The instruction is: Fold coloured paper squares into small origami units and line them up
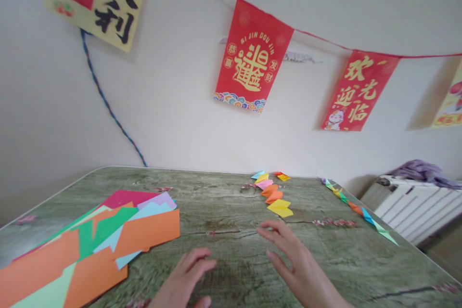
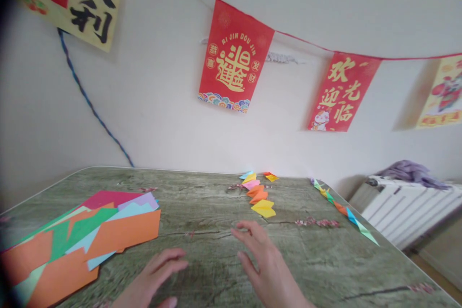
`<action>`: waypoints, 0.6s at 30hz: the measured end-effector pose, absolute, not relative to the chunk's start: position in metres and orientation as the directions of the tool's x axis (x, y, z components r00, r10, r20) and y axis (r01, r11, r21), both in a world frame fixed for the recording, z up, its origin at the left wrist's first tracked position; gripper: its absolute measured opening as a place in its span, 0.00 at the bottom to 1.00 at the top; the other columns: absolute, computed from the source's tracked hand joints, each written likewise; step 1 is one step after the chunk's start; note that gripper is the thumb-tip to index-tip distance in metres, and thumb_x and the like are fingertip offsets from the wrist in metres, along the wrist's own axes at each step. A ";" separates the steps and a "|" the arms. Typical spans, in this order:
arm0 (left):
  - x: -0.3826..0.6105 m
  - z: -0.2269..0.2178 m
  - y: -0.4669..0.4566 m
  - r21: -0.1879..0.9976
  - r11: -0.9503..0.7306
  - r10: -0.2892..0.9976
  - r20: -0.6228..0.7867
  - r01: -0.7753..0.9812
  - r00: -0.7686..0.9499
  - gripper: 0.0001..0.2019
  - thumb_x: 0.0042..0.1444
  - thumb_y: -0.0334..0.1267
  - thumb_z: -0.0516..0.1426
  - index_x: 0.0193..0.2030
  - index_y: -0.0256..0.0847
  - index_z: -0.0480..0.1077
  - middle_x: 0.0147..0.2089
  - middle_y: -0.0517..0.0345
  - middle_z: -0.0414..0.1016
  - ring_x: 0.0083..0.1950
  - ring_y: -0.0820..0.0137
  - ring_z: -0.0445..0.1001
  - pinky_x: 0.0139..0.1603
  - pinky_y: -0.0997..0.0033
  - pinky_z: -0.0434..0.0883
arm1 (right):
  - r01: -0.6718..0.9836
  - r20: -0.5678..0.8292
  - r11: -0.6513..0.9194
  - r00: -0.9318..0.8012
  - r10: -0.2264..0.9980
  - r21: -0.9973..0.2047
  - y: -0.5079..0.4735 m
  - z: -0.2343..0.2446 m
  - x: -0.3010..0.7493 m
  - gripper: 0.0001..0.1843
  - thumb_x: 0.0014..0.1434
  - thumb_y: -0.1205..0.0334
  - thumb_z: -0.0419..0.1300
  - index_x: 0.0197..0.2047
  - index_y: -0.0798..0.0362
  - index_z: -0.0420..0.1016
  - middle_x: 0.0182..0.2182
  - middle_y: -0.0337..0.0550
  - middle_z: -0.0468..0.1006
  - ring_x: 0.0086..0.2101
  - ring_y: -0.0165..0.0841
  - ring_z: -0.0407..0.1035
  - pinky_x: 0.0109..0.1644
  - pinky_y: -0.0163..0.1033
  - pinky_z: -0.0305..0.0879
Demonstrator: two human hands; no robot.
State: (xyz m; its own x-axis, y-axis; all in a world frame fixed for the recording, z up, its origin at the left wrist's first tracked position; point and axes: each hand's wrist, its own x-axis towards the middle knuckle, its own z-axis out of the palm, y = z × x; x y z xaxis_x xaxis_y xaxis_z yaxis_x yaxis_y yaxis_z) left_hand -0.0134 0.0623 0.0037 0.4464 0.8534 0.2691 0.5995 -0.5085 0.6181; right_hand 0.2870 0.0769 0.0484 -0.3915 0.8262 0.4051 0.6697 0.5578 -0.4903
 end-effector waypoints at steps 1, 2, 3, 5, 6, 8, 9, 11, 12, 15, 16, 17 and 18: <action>-0.029 0.007 0.067 0.556 -0.501 0.864 0.282 0.663 0.416 0.23 0.52 0.33 0.58 0.56 0.53 0.70 0.59 0.56 0.74 0.58 0.60 0.73 0.59 0.63 0.69 | 0.657 0.353 0.531 -0.398 0.847 -0.535 0.069 0.044 0.288 0.22 0.63 0.66 0.53 0.59 0.44 0.70 0.57 0.48 0.69 0.54 0.38 0.68 0.58 0.42 0.66; -0.047 0.010 0.073 0.486 -0.467 0.883 0.306 0.739 0.357 0.21 0.54 0.34 0.56 0.55 0.52 0.70 0.58 0.56 0.75 0.58 0.60 0.74 0.59 0.62 0.70 | 0.640 0.313 0.512 -0.407 0.858 -0.573 0.063 0.039 0.290 0.22 0.62 0.66 0.54 0.59 0.45 0.71 0.57 0.48 0.70 0.54 0.38 0.68 0.57 0.41 0.67; -0.066 0.011 0.080 0.420 -0.427 0.895 0.323 0.801 0.308 0.19 0.55 0.35 0.55 0.55 0.51 0.71 0.57 0.56 0.76 0.56 0.60 0.75 0.58 0.61 0.71 | 0.619 0.286 0.494 -0.409 0.867 -0.611 0.060 0.032 0.293 0.22 0.61 0.65 0.54 0.58 0.45 0.71 0.56 0.49 0.70 0.53 0.39 0.69 0.55 0.40 0.68; -0.103 0.013 0.094 0.305 -0.359 0.903 0.352 0.882 0.245 0.18 0.55 0.41 0.55 0.53 0.47 0.72 0.55 0.54 0.78 0.56 0.57 0.76 0.57 0.60 0.72 | 0.563 0.271 0.452 -0.378 0.885 -0.692 0.059 0.016 0.296 0.21 0.61 0.64 0.54 0.56 0.46 0.73 0.54 0.49 0.71 0.41 0.35 0.74 0.44 0.36 0.72; -0.120 0.012 0.099 0.253 -0.339 0.902 0.360 0.906 0.238 0.19 0.54 0.45 0.56 0.52 0.46 0.73 0.55 0.53 0.78 0.57 0.55 0.75 0.57 0.58 0.72 | 0.543 0.248 0.415 -0.354 0.901 -0.730 0.060 0.008 0.297 0.20 0.61 0.64 0.53 0.55 0.47 0.74 0.51 0.49 0.73 0.37 0.34 0.74 0.41 0.36 0.72; -0.146 0.010 0.108 0.174 -0.302 0.914 0.331 0.937 0.233 0.24 0.54 0.51 0.57 0.56 0.46 0.72 0.59 0.52 0.75 0.60 0.52 0.72 0.58 0.55 0.72 | 0.535 0.189 0.325 -0.294 0.937 -0.780 0.064 -0.002 0.295 0.18 0.60 0.64 0.52 0.51 0.48 0.76 0.49 0.48 0.74 0.34 0.33 0.72 0.39 0.36 0.70; -0.155 0.007 0.111 0.146 -0.307 0.923 0.287 0.940 0.256 0.24 0.55 0.51 0.57 0.58 0.47 0.71 0.61 0.53 0.73 0.61 0.53 0.71 0.58 0.55 0.71 | 0.536 0.164 0.289 -0.269 0.949 -0.793 0.066 -0.005 0.294 0.18 0.59 0.64 0.53 0.50 0.49 0.77 0.48 0.48 0.74 0.34 0.33 0.71 0.39 0.36 0.69; -0.164 0.001 0.114 0.102 -0.313 0.932 0.224 0.944 0.285 0.25 0.56 0.51 0.57 0.60 0.50 0.69 0.63 0.55 0.70 0.63 0.54 0.69 0.60 0.54 0.70 | 0.539 0.135 0.244 -0.233 0.963 -0.806 0.070 -0.006 0.290 0.17 0.58 0.65 0.53 0.47 0.49 0.77 0.47 0.47 0.74 0.34 0.33 0.70 0.39 0.37 0.67; -0.165 -0.003 0.115 0.086 -0.311 0.934 0.211 0.946 0.288 0.25 0.56 0.52 0.56 0.60 0.50 0.69 0.64 0.55 0.70 0.63 0.54 0.69 0.60 0.53 0.69 | 0.538 0.131 0.233 -0.222 0.966 -0.810 0.071 -0.005 0.288 0.17 0.57 0.65 0.53 0.47 0.49 0.77 0.47 0.46 0.74 0.34 0.34 0.70 0.39 0.37 0.67; -0.167 -0.013 0.121 0.071 -0.306 0.932 0.228 0.949 0.283 0.27 0.55 0.57 0.55 0.58 0.49 0.71 0.62 0.54 0.72 0.62 0.52 0.70 0.59 0.55 0.70 | 0.528 0.123 0.219 -0.211 0.970 -0.821 0.072 -0.001 0.286 0.17 0.56 0.65 0.52 0.45 0.50 0.77 0.46 0.45 0.74 0.34 0.34 0.69 0.38 0.37 0.64; -0.167 -0.014 0.124 0.070 -0.312 0.929 0.231 0.948 0.289 0.28 0.55 0.59 0.55 0.58 0.49 0.72 0.61 0.54 0.73 0.62 0.52 0.70 0.58 0.56 0.71 | 0.523 0.122 0.218 -0.211 0.970 -0.824 0.072 0.000 0.286 0.16 0.56 0.65 0.52 0.45 0.50 0.77 0.45 0.45 0.74 0.34 0.34 0.69 0.38 0.37 0.64; -0.168 -0.016 0.126 0.066 -0.322 0.926 0.229 0.945 0.299 0.28 0.55 0.61 0.54 0.58 0.49 0.72 0.61 0.55 0.73 0.61 0.53 0.71 0.57 0.58 0.72 | 0.518 0.122 0.218 -0.213 0.969 -0.827 0.071 0.000 0.287 0.16 0.56 0.66 0.52 0.45 0.51 0.77 0.45 0.45 0.74 0.34 0.34 0.69 0.38 0.37 0.64; -0.168 -0.016 0.128 0.062 -0.330 0.925 0.222 0.942 0.309 0.28 0.55 0.62 0.54 0.57 0.49 0.72 0.61 0.55 0.73 0.61 0.53 0.71 0.56 0.58 0.72 | 0.513 0.122 0.219 -0.216 0.969 -0.830 0.071 0.000 0.287 0.16 0.56 0.66 0.52 0.44 0.51 0.77 0.45 0.45 0.74 0.35 0.34 0.69 0.38 0.37 0.63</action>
